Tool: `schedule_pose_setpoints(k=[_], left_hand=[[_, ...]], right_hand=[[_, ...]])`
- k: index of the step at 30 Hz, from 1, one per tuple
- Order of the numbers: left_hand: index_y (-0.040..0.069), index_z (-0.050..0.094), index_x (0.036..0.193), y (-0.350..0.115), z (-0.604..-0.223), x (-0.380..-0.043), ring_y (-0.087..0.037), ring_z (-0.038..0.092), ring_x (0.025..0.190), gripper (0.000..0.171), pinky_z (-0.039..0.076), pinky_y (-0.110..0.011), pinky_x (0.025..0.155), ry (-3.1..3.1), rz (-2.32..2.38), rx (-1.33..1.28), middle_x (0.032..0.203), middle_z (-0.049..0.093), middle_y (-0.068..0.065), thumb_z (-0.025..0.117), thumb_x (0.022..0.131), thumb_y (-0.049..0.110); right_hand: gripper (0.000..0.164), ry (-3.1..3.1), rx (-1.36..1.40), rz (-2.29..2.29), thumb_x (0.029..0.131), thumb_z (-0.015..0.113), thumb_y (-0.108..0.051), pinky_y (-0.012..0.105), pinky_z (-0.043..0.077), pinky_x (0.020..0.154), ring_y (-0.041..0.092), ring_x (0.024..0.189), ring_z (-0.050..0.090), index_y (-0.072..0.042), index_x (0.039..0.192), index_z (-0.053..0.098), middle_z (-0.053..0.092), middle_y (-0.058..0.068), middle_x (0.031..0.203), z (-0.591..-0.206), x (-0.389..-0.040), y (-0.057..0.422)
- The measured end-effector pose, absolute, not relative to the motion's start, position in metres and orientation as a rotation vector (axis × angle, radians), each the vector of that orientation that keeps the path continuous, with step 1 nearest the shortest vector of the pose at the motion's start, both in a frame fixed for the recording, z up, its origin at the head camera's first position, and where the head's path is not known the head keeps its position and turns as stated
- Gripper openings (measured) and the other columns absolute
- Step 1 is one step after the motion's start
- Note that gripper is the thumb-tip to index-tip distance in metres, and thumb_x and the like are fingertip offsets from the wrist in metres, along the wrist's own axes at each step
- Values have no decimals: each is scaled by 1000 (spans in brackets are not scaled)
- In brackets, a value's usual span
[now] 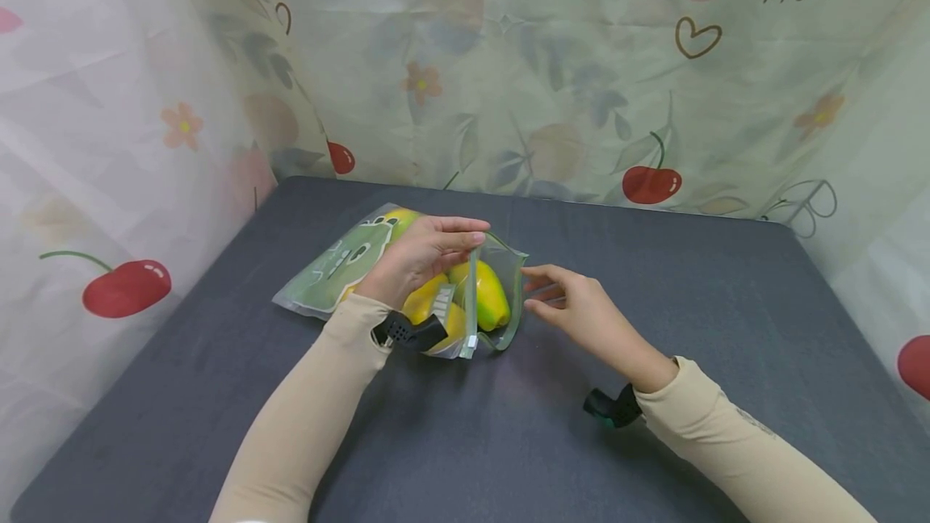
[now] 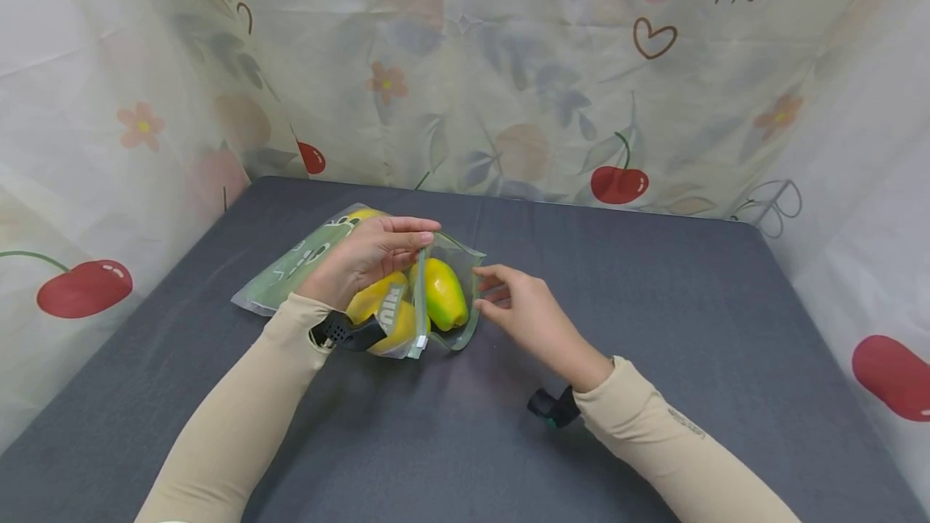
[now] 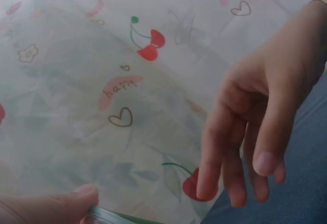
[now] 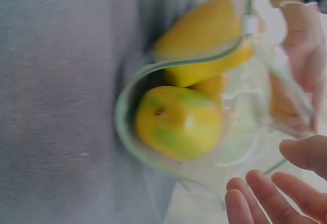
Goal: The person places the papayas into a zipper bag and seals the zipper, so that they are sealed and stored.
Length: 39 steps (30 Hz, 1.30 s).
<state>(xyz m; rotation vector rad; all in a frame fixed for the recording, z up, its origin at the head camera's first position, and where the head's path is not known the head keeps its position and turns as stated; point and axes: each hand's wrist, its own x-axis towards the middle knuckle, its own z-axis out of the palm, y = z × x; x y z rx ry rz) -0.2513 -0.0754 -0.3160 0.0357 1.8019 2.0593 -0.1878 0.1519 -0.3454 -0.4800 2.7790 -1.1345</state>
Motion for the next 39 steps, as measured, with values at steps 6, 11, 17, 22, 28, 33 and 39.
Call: schedule_pose_setpoints(k=[6,11,17,22,28,33,39], left_hand=[[-1,63,125,-75,-317,-252,-7,62,79,36,55,-17,75,1806,2059,21,104,67,-2,67,91,8],[-2,62,126,-75,-317,-252,-8,62,79,36,55,-16,72,1816,2060,22,105,67,-5,67,91,8],[-1,64,123,-75,-318,-252,-8,62,78,34,55,-16,71,1805,2075,24,94,68,1,67,91,7],[-2,63,124,-75,-318,-252,-8,62,75,34,56,-16,71,1796,2074,32,89,68,2,66,91,7],[-1,64,123,-76,-318,-251,-8,62,77,33,56,-16,71,1792,2075,41,91,68,1,67,91,7],[0,64,123,-76,-318,-251,-8,62,78,33,56,-17,73,1797,2068,35,93,68,1,67,91,7],[-2,62,126,-76,-318,-250,-7,63,77,36,55,-16,71,1783,2070,35,93,68,1,66,91,7]], right_hand=[[37,2774,-506,-1284,92,67,-21,42,55,90,22,105,66,-18,128,60,65,3,121,-330,-179,156],[31,2713,-539,-1410,94,64,-33,38,55,86,18,101,66,-21,122,63,67,0,118,-325,-169,156],[29,2655,-574,-1447,95,63,-34,34,56,83,15,97,66,-18,118,65,68,3,116,-333,-158,149],[26,2584,-617,-1415,95,64,-28,32,56,82,17,97,67,-15,116,66,70,4,111,-349,-153,141],[24,2496,-632,-1329,95,64,-26,33,56,81,15,95,66,-14,115,67,71,3,108,-370,-148,131],[32,2391,-631,-1287,94,65,-27,27,55,76,15,93,66,-11,120,65,70,3,109,-388,-146,124],[42,2299,-585,-1356,92,68,-28,26,55,71,15,89,67,-5,126,59,69,9,112,-399,-149,117]])
